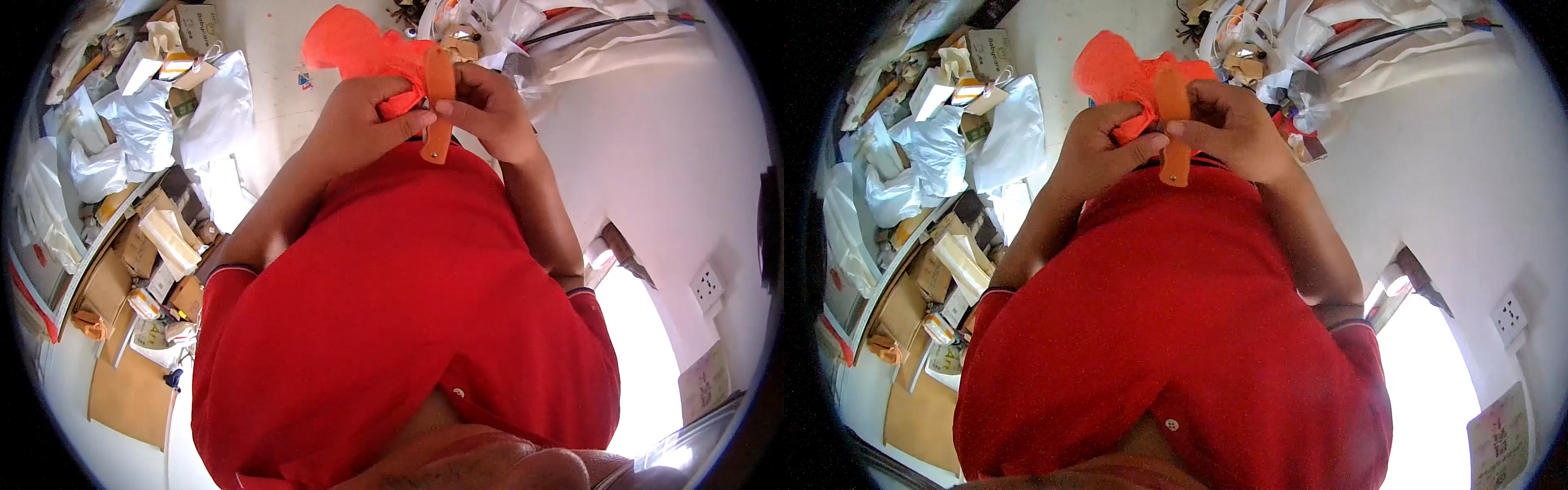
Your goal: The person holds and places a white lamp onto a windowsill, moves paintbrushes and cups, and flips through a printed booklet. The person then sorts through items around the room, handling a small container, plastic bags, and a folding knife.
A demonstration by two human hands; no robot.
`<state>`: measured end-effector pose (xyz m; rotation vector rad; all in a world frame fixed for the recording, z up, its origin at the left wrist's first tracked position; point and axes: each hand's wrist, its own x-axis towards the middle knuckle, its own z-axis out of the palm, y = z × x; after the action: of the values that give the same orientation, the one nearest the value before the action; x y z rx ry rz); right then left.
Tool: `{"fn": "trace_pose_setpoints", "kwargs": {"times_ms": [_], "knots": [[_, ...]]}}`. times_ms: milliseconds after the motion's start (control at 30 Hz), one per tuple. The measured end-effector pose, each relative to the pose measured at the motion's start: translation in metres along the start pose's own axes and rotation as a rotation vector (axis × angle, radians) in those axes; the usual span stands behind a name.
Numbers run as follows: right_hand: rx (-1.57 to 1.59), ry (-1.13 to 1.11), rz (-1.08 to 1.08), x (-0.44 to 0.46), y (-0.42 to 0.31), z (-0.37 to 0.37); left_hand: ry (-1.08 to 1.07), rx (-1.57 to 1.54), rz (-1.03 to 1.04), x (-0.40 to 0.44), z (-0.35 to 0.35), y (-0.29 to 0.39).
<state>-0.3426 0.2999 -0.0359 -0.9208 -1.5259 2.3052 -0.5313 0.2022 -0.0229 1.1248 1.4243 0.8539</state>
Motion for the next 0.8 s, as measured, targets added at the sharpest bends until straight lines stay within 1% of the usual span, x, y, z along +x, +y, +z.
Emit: {"fn": "trace_pose_setpoints", "kwargs": {"times_ms": [33,133,233,333,433,533,733,800], "knots": [[-0.045,-0.01,0.014,-0.001,0.005,0.001,-0.048,0.002,-0.001,-0.001,0.0,0.0],[0.01,-0.002,0.023,-0.005,0.003,0.012,-0.117,0.053,0.053,-0.004,-0.006,-0.002],[-0.005,0.123,-0.082,-0.005,0.014,0.013,0.087,0.094,0.131,-0.01,-0.007,-0.009],[0.401,0.3,-0.046,-0.007,0.01,0.015,0.247,-0.344,-0.173,-0.012,-0.012,-0.016],[0.43,0.256,-0.088,-0.007,0.016,0.005,0.303,-0.358,-0.114,-0.015,-0.016,-0.016],[0.472,0.266,-0.092,-0.008,0.017,0.011,0.333,-0.379,-0.13,-0.02,-0.014,-0.011],[0.439,0.228,-0.124,-0.01,0.022,0.015,0.331,-0.44,-0.043,-0.022,-0.019,-0.018],[0.404,0.203,-0.119,-0.01,0.021,0.015,0.316,-0.446,-0.057,-0.021,-0.021,-0.015]]}}
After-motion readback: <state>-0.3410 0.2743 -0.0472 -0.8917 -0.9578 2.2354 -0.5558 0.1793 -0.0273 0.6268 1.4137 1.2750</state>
